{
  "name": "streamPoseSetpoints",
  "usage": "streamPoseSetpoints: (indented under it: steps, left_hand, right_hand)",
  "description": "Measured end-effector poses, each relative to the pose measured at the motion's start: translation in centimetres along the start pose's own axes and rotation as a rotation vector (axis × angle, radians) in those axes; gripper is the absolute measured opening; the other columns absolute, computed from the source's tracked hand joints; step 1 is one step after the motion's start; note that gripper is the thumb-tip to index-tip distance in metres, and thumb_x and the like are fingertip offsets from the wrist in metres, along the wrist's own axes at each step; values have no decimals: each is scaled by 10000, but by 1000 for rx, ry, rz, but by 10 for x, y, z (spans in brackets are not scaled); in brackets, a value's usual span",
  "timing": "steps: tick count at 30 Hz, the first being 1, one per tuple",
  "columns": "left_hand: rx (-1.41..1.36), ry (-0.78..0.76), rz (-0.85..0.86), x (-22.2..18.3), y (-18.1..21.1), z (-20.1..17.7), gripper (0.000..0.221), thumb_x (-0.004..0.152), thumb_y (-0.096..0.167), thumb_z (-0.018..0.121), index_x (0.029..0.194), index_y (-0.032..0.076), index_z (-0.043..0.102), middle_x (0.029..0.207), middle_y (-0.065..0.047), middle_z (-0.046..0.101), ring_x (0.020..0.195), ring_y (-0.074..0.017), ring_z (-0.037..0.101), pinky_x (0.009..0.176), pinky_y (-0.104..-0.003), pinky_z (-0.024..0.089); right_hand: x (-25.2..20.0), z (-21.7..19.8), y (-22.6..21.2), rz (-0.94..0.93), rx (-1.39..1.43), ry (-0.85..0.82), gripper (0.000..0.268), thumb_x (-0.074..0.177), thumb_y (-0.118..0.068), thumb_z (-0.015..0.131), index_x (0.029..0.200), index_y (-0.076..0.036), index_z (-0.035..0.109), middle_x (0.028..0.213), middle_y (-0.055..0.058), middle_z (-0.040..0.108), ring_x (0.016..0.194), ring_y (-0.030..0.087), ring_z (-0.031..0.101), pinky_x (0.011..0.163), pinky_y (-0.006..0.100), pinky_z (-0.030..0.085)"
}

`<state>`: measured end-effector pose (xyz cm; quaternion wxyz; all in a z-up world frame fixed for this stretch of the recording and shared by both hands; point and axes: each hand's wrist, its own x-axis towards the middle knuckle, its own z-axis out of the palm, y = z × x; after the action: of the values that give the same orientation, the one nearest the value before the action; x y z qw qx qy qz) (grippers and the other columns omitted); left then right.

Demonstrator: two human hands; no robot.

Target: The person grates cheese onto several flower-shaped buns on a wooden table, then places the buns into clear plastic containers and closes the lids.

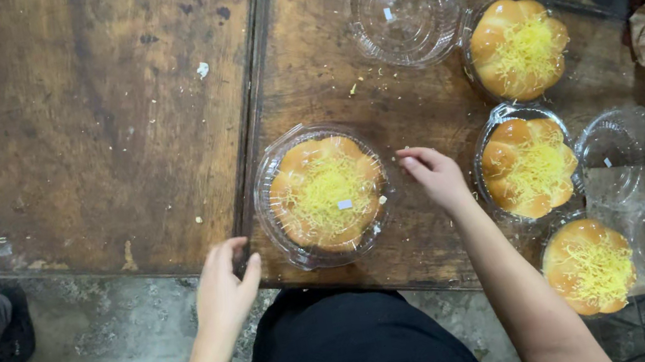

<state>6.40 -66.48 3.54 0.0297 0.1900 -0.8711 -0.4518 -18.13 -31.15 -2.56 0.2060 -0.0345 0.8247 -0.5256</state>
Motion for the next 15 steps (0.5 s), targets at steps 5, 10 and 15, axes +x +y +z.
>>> streamPoseSetpoints:
  steps: [5, 10, 15]
  left_hand:
    - [-350, -253, -416, -7, -64, 69, 524, 896, 267, 724, 1341, 46, 557, 1140, -111, 737, 981, -191, 726, 868, -324, 584]
    - [-689, -237, -310, -18, -85, 126, 301, 916, 121, 724, 1165, -18, 626, 1024, -100, 720, 932, -138, 689, 815, -273, 570]
    - [-896, -198, -416, -14, -81, 136, 201, 939, 117, 695, 1076, 8, 597, 968, -82, 718, 875, -122, 688, 755, -259, 558]
  right_hand:
    - [18, 5, 9, 60, -152, -226, 403, 927, -161, 693, 1307, -29, 667, 1087, 40, 737, 954, 74, 663, 850, 238, 534]
    - [23, 9, 41, 298, 89, -339, 316, 880, -64, 686, 1187, -19, 628, 940, 32, 696, 786, 91, 660, 648, 252, 537]
    - [26, 13, 58, 294, 172, -298, 239, 904, -69, 690, 1131, -12, 640, 887, 61, 696, 730, 107, 652, 619, 247, 523]
